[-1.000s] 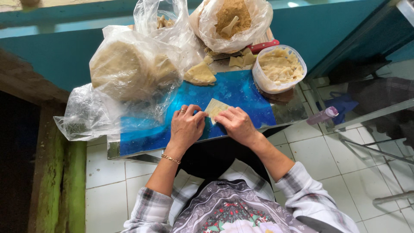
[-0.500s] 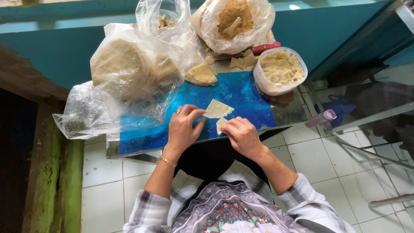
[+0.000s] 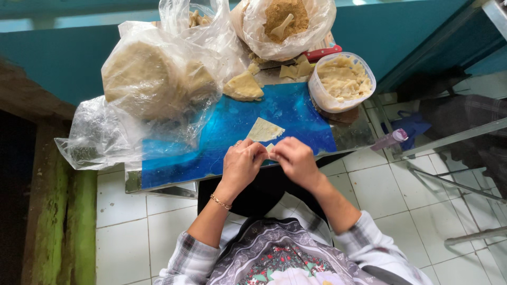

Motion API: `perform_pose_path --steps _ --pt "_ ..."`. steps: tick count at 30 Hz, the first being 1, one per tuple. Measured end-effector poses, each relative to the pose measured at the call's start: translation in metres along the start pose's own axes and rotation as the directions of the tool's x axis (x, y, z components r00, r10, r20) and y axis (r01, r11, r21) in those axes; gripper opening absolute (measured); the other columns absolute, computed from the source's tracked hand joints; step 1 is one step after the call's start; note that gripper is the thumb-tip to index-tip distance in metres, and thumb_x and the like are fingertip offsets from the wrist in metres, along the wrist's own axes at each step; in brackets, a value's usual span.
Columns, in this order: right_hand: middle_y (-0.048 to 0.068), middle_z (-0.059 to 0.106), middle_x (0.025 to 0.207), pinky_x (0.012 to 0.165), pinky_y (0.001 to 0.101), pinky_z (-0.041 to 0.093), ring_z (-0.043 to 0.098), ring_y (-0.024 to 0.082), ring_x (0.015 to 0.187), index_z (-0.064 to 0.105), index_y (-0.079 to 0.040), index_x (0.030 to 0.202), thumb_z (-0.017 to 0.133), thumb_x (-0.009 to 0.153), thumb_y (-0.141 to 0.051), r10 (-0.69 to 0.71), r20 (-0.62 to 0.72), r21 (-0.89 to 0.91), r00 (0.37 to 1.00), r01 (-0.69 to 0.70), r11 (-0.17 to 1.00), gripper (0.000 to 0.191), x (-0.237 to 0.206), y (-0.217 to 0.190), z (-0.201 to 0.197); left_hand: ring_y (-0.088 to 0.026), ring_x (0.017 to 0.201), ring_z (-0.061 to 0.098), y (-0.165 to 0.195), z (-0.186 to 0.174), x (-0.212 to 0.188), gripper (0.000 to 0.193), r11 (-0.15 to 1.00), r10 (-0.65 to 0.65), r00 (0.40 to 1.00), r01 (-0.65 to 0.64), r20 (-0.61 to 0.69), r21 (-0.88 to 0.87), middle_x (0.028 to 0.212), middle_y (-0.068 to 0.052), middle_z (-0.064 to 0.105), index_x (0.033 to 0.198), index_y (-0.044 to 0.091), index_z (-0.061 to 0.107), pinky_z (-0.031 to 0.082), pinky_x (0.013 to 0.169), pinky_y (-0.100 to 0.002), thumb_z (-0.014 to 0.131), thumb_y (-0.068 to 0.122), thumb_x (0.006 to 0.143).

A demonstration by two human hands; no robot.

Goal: The person sits at a table folding square dough wrappers into filled pastries. They scoop filling from a plastic container with a spoon onto a wrapper, fold the wrapper over the filling, press the edges closed by hand, and set the finished pastry aside, repeating the cycle.

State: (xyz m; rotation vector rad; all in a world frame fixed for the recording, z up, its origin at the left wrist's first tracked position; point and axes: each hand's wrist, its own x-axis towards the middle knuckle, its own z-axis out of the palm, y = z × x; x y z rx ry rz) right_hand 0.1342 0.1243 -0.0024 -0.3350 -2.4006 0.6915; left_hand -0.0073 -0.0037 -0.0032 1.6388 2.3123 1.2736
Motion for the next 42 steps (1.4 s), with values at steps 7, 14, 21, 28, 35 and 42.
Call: perform_pose_path --steps 7,14,21,28,35,42 --pt "0.005 0.064 0.09 0.069 0.0384 0.05 0.06 0.026 0.081 0.074 -0.01 0.095 0.079 0.082 -0.009 -0.065 -0.169 -0.144 0.983 0.041 0.989 0.014 -0.019 -0.015 0.008 -0.026 0.08 0.067 0.007 0.008 0.005 0.015 0.989 -0.13 0.991 0.129 0.015 0.075 0.078 -0.004 0.067 0.072 0.011 0.071 0.049 0.073 -0.042 0.078 0.022 0.078" --pt "0.005 0.064 0.089 0.072 0.0371 0.052 0.063 0.026 0.085 0.073 -0.007 0.092 0.077 0.085 -0.01 -0.002 -0.062 -0.035 0.998 0.0 0.999 0.008 -0.01 -0.003 0.002 -0.029 0.084 0.064 0.01 0.0 -0.02 0.011 0.988 0.15 0.983 -0.154 -0.102 -0.031 0.087 -0.008 0.064 0.091 0.009 0.073 0.05 0.075 -0.042 0.076 0.017 0.085" --pt "0.004 0.068 0.08 0.063 0.0351 0.051 0.065 0.023 0.073 0.076 -0.01 0.086 0.079 0.084 -0.018 0.181 0.122 0.029 0.976 -0.185 0.982 0.009 0.007 0.006 -0.009 -0.027 0.084 0.063 0.009 0.007 -0.017 0.004 0.985 0.156 0.985 -0.148 -0.08 0.09 0.088 -0.004 0.064 0.091 0.013 0.071 0.05 0.074 -0.04 0.074 0.016 0.091" --pt "0.003 0.069 0.086 0.066 0.0354 0.052 0.065 0.023 0.077 0.073 -0.009 0.091 0.079 0.085 -0.014 -0.107 -0.064 -0.047 0.992 0.104 0.993 0.009 -0.004 -0.006 -0.008 -0.02 0.081 0.064 0.008 0.004 -0.004 0.009 0.994 -0.105 0.994 0.105 0.018 0.041 0.078 0.001 0.066 0.075 0.017 0.074 0.041 0.075 -0.04 0.076 0.023 0.08" --pt "0.005 0.067 0.085 0.067 0.0375 0.053 0.066 0.025 0.08 0.073 -0.008 0.087 0.078 0.087 -0.017 0.021 -0.003 -0.025 1.0 -0.021 0.999 0.01 -0.002 -0.003 -0.005 -0.021 0.09 0.064 0.007 0.013 -0.011 0.006 0.998 -0.037 0.996 0.04 -0.077 0.05 0.092 0.002 0.068 0.095 0.016 0.07 0.041 0.081 -0.04 0.073 0.018 0.09" --pt "0.005 0.067 0.087 0.071 0.0402 0.053 0.067 0.026 0.084 0.074 -0.009 0.093 0.074 0.09 -0.013 0.035 -0.057 -0.101 0.998 -0.04 0.994 0.005 -0.001 -0.019 -0.004 -0.017 0.092 0.062 0.013 0.008 -0.028 0.009 0.936 0.277 0.94 -0.218 -0.198 0.276 0.096 0.005 0.07 0.099 0.017 0.073 0.041 0.091 -0.041 0.075 0.015 0.091"
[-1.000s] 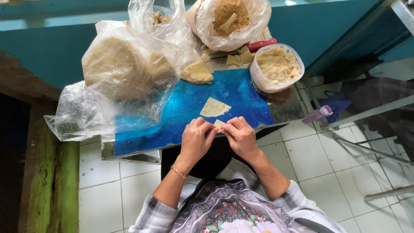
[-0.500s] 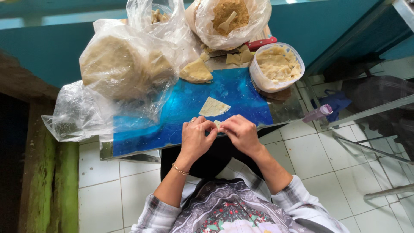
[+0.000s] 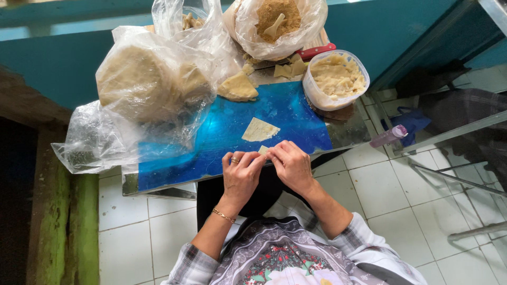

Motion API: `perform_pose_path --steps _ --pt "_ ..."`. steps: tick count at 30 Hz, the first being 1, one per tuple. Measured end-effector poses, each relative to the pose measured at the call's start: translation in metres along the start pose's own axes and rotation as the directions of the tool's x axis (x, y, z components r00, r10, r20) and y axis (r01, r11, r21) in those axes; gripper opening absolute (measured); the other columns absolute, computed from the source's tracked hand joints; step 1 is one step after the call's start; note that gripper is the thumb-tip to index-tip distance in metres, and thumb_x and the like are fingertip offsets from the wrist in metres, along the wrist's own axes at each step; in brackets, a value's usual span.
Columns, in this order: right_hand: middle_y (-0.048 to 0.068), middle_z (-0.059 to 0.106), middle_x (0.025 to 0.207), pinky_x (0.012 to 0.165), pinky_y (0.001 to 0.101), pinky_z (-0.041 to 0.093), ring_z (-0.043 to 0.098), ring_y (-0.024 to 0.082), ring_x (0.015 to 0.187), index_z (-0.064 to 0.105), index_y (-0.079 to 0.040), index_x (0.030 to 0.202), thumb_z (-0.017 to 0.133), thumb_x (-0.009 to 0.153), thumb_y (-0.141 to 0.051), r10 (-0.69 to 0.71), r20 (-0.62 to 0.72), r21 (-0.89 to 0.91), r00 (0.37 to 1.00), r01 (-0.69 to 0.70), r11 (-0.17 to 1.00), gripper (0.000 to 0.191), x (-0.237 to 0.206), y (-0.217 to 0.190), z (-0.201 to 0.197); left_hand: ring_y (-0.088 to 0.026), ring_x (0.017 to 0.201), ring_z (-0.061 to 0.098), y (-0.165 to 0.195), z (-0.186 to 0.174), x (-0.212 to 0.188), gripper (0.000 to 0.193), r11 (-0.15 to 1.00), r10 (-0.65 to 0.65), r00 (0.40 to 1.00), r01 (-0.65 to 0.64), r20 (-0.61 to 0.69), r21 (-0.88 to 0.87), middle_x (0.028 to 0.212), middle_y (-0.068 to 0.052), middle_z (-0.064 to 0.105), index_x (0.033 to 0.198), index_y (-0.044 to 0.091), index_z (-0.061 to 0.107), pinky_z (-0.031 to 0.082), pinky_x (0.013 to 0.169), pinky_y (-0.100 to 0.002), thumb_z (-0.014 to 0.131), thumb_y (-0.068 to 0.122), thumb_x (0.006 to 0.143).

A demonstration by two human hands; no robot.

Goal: The person sits at a table folding square dough wrappers into filled pastries. They scoop filling from a plastic container with a spoon onto a wrapper, fold the wrapper over the filling, press the edges closed by hand, and set the finished pastry aside, repeating the cycle.

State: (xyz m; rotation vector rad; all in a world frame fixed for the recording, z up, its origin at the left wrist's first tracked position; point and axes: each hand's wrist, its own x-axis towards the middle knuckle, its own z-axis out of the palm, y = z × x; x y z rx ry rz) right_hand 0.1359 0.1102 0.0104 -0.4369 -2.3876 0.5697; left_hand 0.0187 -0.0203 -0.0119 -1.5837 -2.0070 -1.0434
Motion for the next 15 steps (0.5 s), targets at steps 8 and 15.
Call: perform_pose_path --steps 8,15 --pt "0.006 0.063 0.132 0.099 0.0443 0.041 0.055 0.029 0.12 0.075 -0.013 0.12 0.086 0.086 -0.021 -0.055 -0.252 -0.529 0.966 -0.09 0.844 0.036 0.045 0.07 -0.113 -0.022 0.091 0.061 -0.004 0.0 0.007 0.004 0.987 -0.125 0.989 0.133 0.08 -0.095 0.094 0.0 0.064 0.09 0.017 0.074 0.041 0.091 -0.041 0.076 0.019 0.088" --pt "-0.001 0.063 0.134 0.106 0.0423 0.041 0.057 0.024 0.121 0.08 -0.019 0.103 0.087 0.085 -0.02 -0.116 -0.228 -0.529 0.967 -0.023 0.848 0.019 0.047 0.103 -0.098 -0.023 0.09 0.062 -0.007 0.003 0.006 0.005 0.983 -0.131 0.989 0.138 0.067 -0.12 0.094 0.0 0.065 0.091 0.016 0.075 0.043 0.092 -0.041 0.077 0.019 0.088"
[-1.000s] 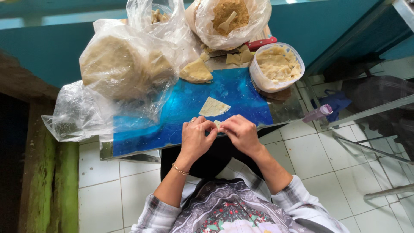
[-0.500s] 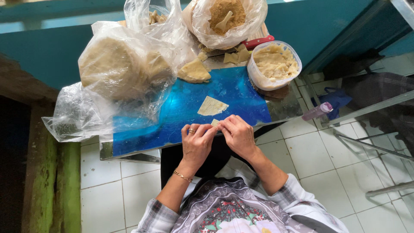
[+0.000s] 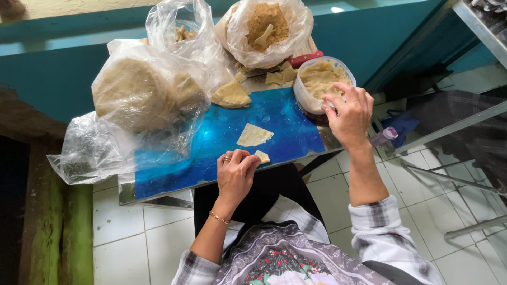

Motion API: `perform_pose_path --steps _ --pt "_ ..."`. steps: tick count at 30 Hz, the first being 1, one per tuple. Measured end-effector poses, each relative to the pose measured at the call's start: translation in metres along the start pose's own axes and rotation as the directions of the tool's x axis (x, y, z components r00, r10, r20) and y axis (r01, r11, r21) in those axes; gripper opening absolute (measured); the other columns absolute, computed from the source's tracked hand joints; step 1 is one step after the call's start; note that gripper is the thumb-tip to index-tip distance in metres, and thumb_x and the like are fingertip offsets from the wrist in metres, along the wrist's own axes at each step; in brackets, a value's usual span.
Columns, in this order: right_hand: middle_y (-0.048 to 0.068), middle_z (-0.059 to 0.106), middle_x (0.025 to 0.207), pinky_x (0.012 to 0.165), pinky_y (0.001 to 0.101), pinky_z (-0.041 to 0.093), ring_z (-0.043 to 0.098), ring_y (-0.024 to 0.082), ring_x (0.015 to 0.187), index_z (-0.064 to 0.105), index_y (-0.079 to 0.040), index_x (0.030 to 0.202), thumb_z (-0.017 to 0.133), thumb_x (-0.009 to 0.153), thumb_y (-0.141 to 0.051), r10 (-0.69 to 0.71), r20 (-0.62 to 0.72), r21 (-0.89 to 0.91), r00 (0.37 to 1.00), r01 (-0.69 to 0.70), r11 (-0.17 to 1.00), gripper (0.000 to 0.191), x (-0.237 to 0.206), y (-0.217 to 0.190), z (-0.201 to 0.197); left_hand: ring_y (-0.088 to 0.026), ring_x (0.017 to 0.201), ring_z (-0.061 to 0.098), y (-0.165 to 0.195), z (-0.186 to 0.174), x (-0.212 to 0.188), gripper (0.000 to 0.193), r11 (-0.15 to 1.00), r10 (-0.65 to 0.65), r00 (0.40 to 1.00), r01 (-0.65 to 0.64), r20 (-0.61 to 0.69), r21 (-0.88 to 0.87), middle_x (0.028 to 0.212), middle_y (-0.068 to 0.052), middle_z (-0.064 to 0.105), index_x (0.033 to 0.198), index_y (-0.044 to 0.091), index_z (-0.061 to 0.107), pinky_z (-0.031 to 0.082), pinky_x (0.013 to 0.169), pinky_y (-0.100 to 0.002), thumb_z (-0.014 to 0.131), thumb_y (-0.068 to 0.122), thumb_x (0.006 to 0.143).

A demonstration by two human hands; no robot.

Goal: The person sits at a table folding square dough wrappers into filled pastries. They scoop filling from a plastic container with a spoon onto a wrapper, fold the wrapper over the filling, press the edges closed by hand, and set the finished pastry aside, repeating the cycle.

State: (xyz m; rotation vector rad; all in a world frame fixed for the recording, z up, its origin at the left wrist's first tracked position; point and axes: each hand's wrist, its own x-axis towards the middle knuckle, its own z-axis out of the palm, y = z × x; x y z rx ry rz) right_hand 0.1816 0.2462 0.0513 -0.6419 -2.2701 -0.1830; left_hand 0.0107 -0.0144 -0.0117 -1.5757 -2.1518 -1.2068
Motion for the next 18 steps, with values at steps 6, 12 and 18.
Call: perform_pose_path --steps 6,12,18 --pt "0.002 0.063 0.137 0.101 0.042 0.042 0.058 0.024 0.117 0.076 -0.016 0.098 0.088 0.084 -0.017 0.06 -0.078 0.076 0.995 -0.054 0.996 0.018 -0.007 -0.002 0.008 -0.023 0.09 0.062 0.001 0.0 0.0 0.005 1.0 0.007 1.0 -0.007 -0.011 -0.005 0.093 0.0 0.065 0.091 0.016 0.074 0.043 0.092 -0.041 0.077 0.019 0.088" --pt "0.011 0.06 0.14 0.095 0.0445 0.04 0.057 0.031 0.123 0.071 -0.013 0.116 0.074 0.086 -0.005 0.011 -0.114 0.122 0.993 0.003 0.993 0.031 -0.01 -0.039 -0.002 -0.023 0.091 0.062 0.001 -0.002 0.0 0.005 1.0 0.014 1.0 -0.014 0.008 0.005 0.093 0.0 0.064 0.092 0.017 0.075 0.044 0.092 -0.041 0.075 0.017 0.087" --pt "0.002 0.061 0.128 0.099 0.0403 0.043 0.059 0.025 0.115 0.071 -0.028 0.126 0.067 0.088 -0.009 -0.464 0.105 0.399 0.879 0.39 0.83 0.043 -0.039 -0.097 0.014 -0.023 0.091 0.061 0.002 -0.003 -0.001 0.009 1.0 0.009 1.0 -0.009 0.009 0.005 0.094 0.0 0.064 0.096 0.016 0.075 0.043 0.09 -0.041 0.075 0.017 0.088"
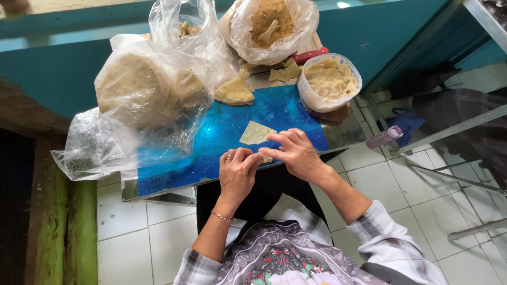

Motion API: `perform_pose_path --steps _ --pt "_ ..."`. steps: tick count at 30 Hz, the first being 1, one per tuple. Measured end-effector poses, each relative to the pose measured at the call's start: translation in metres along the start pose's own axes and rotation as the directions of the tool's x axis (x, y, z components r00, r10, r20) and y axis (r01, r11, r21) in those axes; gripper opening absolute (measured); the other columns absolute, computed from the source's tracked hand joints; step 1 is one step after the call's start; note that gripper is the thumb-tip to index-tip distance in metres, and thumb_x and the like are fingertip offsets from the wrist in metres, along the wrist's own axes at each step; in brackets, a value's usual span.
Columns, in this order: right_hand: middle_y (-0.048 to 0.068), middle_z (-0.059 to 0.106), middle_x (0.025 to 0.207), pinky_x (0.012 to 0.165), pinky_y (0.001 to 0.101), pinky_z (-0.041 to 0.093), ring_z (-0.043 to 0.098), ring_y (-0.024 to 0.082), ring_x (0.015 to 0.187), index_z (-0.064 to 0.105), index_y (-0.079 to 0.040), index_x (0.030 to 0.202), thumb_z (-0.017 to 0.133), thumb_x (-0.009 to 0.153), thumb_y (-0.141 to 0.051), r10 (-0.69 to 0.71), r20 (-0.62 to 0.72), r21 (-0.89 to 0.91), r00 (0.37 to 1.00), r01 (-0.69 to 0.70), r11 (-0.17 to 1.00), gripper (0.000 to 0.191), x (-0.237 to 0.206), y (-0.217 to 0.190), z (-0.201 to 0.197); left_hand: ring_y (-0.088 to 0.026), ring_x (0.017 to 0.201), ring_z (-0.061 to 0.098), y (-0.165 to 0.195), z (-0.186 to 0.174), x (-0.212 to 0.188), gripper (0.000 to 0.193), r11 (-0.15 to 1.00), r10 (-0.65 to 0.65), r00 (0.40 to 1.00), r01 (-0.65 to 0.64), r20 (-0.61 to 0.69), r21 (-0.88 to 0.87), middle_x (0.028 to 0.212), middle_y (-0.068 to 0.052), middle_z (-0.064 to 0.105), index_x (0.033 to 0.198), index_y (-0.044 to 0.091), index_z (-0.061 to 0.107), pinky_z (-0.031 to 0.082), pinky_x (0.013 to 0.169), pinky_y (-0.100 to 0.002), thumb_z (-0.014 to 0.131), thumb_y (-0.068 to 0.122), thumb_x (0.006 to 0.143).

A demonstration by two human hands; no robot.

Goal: The person sits at a table folding square dough wrappers into filled pastries. They scoop filling from a plastic container with a spoon onto a wrapper, fold the wrapper over the filling, press the edges closed by hand, and set the finished pastry aside, repeating the cycle.

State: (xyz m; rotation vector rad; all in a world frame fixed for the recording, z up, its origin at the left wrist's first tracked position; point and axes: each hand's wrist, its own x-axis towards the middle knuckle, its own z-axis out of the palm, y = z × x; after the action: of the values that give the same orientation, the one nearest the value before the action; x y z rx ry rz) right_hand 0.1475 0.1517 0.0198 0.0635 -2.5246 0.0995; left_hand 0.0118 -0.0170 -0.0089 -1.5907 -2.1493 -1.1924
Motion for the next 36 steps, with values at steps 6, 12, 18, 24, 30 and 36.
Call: perform_pose_path --steps 6,12,18,24,30,36 --pt "0.003 0.059 0.129 0.091 0.0383 0.045 0.058 0.023 0.113 0.065 -0.026 0.139 0.061 0.089 -0.016 -0.124 0.189 -0.246 0.974 0.169 0.955 0.051 -0.005 0.009 0.005 -0.023 0.088 0.061 0.001 0.001 0.003 0.005 0.999 -0.041 0.999 0.041 0.022 -0.013 0.091 0.001 0.064 0.092 0.016 0.075 0.043 0.089 -0.041 0.076 0.019 0.088" --pt "0.002 0.065 0.118 0.086 0.0384 0.05 0.061 0.024 0.104 0.071 -0.022 0.128 0.07 0.083 -0.008 0.043 0.07 0.015 0.997 -0.044 0.999 0.046 -0.003 0.015 -0.002 -0.024 0.088 0.062 0.0 0.001 0.006 0.003 0.998 -0.046 0.998 0.048 0.042 -0.042 0.089 -0.001 0.063 0.089 0.015 0.074 0.042 0.088 -0.042 0.075 0.018 0.087" --pt "0.002 0.071 0.1 0.085 0.0376 0.052 0.064 0.024 0.095 0.072 -0.013 0.098 0.083 0.081 -0.014 0.255 -0.058 0.368 0.965 -0.217 0.904 0.02 -0.012 -0.016 0.019 -0.025 0.088 0.062 -0.006 -0.002 0.01 0.001 0.994 -0.039 0.99 0.052 0.133 -0.094 0.087 -0.002 0.065 0.088 0.016 0.075 0.043 0.088 -0.041 0.074 0.017 0.088" --pt "0.002 0.07 0.096 0.08 0.0364 0.052 0.064 0.024 0.091 0.074 -0.013 0.093 0.08 0.085 -0.012 0.35 -0.056 0.285 0.935 -0.321 0.903 0.01 -0.013 -0.024 0.025 -0.026 0.089 0.065 -0.016 -0.006 0.008 0.015 0.977 -0.036 0.979 0.076 0.198 -0.197 0.089 -0.003 0.065 0.103 0.009 0.067 0.044 0.089 -0.043 0.071 0.013 0.089" --pt "0.004 0.068 0.105 0.077 0.0378 0.049 0.064 0.024 0.093 0.074 -0.008 0.11 0.076 0.087 -0.011 0.219 -0.155 -0.007 0.963 -0.222 0.975 0.023 -0.012 -0.036 0.024 -0.025 0.088 0.066 -0.017 0.0 0.012 0.002 0.992 0.0 0.99 0.018 0.142 -0.122 0.086 -0.003 0.065 0.089 0.014 0.07 0.048 0.085 -0.041 0.072 0.014 0.09" --pt "0.003 0.069 0.113 0.091 0.0401 0.049 0.065 0.024 0.103 0.07 -0.009 0.12 0.073 0.088 -0.016 0.162 -0.142 -0.107 0.976 -0.178 0.978 0.033 -0.012 -0.042 0.021 -0.027 0.089 0.064 -0.014 -0.002 0.015 0.025 0.982 0.0 0.994 0.021 0.107 -0.19 0.095 -0.007 0.063 0.11 0.009 0.067 0.047 0.081 -0.042 0.075 0.016 0.087"
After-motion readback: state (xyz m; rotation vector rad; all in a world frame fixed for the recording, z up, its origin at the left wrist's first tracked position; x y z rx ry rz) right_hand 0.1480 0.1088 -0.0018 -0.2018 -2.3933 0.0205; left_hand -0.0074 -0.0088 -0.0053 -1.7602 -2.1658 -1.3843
